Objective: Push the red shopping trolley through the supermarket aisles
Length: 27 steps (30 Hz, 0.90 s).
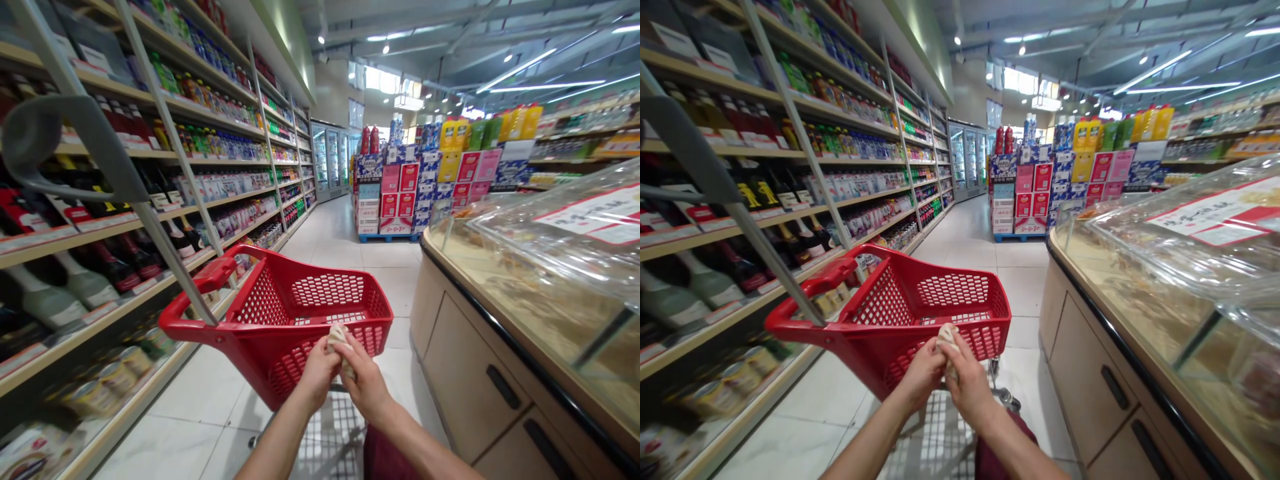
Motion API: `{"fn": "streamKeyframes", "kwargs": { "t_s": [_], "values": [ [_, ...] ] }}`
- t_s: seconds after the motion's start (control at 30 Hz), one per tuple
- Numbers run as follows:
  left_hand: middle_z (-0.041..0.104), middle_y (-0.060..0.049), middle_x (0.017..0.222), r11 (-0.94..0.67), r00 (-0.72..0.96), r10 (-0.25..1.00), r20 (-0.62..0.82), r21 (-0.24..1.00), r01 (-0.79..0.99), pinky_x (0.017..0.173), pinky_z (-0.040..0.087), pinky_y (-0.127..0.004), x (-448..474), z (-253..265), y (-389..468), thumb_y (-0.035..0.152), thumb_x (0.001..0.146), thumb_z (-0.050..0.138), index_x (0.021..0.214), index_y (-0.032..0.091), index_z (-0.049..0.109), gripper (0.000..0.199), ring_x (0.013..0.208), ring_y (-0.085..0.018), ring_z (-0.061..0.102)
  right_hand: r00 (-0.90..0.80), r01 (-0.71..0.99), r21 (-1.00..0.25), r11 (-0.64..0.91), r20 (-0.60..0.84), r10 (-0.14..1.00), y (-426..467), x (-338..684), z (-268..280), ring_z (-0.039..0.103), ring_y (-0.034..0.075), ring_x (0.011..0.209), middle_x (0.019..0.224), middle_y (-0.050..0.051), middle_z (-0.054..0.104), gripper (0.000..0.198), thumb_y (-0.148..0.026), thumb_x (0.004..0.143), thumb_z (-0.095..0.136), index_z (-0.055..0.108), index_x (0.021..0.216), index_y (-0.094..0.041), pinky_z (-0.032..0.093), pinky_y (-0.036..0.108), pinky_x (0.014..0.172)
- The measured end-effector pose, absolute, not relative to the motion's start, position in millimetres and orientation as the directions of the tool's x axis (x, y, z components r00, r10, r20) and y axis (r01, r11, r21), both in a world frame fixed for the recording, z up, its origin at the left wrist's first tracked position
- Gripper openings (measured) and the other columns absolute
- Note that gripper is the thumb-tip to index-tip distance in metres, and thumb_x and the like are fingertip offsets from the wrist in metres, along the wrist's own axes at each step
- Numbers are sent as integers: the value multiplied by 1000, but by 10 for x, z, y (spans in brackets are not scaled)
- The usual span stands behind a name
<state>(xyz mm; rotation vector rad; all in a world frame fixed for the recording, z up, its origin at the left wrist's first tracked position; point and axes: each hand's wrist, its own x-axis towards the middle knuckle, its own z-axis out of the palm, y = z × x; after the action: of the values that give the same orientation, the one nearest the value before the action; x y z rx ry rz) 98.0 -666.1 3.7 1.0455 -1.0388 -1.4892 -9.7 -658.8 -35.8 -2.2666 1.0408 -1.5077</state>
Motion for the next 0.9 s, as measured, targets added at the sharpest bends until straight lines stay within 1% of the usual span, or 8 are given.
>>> {"fn": "streamKeyframes", "kwargs": {
  "t_s": [0.1, 0.2, 0.27, 0.33, 0.4, 0.53, 0.7, 0.9],
  "values": [
    [64, -7, 88, 125, -27, -992, 122, 963, -237, 78, 45, -33, 1209, 137, -6728, 17, 64, 54, 101, 14, 53, 37, 82, -17, 59, 151, -496, -519, -696, 738, -658, -6849, -376, -384, 41, 17, 118, 130, 5, 44, 48, -10, 78, 38, 44, 123, -23, 38, 33, 97],
    [57, -11, 113, 263, -2, -879, 476, 482, -836, 99, 26, -45, 1578, 252, -6793, 16, 71, 48, 110, 16, 52, 39, 110, -22, 46, -111, -661, -556, -504, 737, -667, -7234, -763, -507, 43, 21, 117, 125, 8, 49, 47, -17, 79, 39, 41, 126, -19, 33, 44, 100],
    [55, -12, 117, 176, -83, -854, 514, 135, -975, 102, 17, -50, 1797, 279, -6830, 17, 73, 47, 112, 15, 51, 40, 115, -25, 42, -112, -721, -533, -444, 721, -684, -7423, -869, -629, 44, 24, 115, 120, 10, 53, 42, -17, 81, 36, 48, 120, -18, 33, 49, 98],
    [56, -12, 115, 107, -120, -874, 471, -56, -993, 101, 19, -50, 1929, 258, -6856, 19, 75, 45, 111, 13, 53, 38, 112, -26, 44, -15, -732, -477, -487, 726, -687, -7493, -792, -743, 43, 23, 117, 121, 11, 52, 40, -16, 82, 35, 49, 120, -18, 36, 48, 96],
    [58, -11, 113, 75, -127, -884, 450, -132, -988, 100, 23, -48, 1977, 214, -6865, 23, 78, 42, 111, 13, 54, 36, 108, -25, 47, 107, -707, -401, -583, 754, -648, -7473, -634, -810, 38, 20, 120, 126, 9, 48, 40, -16, 84, 35, 47, 122, -21, 36, 44, 97],
    [55, -10, 119, 95, -166, -881, 443, -178, -979, 101, 21, -46, 1983, 127, -6832, 26, 79, 42, 118, 12, 49, 42, 112, -25, 43, 253, -690, -288, -664, 763, -594, -7413, -628, -823, 32, 17, 124, 129, 3, 45, 40, -16, 87, 33, 45, 123, -28, 33, 43, 100],
    [44, -11, 130, 87, -171, -875, 452, -201, -976, 104, 15, -46, 1979, 33, -6800, 30, 75, 47, 125, 13, 42, 52, 123, -27, 32, 73, -795, -330, -508, 781, -621, -7422, -731, -888, 28, 19, 126, 133, 6, 39, 43, -14, 87, 29, 40, 127, -25, 32, 47, 100],
    [40, -10, 133, 96, -184, -883, 433, -218, -971, 105, 13, -46, 1973, -32, -6811, 31, 74, 47, 127, 14, 39, 55, 125, -27, 29, 342, -703, -141, -697, 792, -505, -7332, -601, -918, 21, 16, 128, 135, 2, 36, 46, -13, 88, 31, 30, 131, -27, 30, 41, 103]
  ]
}}
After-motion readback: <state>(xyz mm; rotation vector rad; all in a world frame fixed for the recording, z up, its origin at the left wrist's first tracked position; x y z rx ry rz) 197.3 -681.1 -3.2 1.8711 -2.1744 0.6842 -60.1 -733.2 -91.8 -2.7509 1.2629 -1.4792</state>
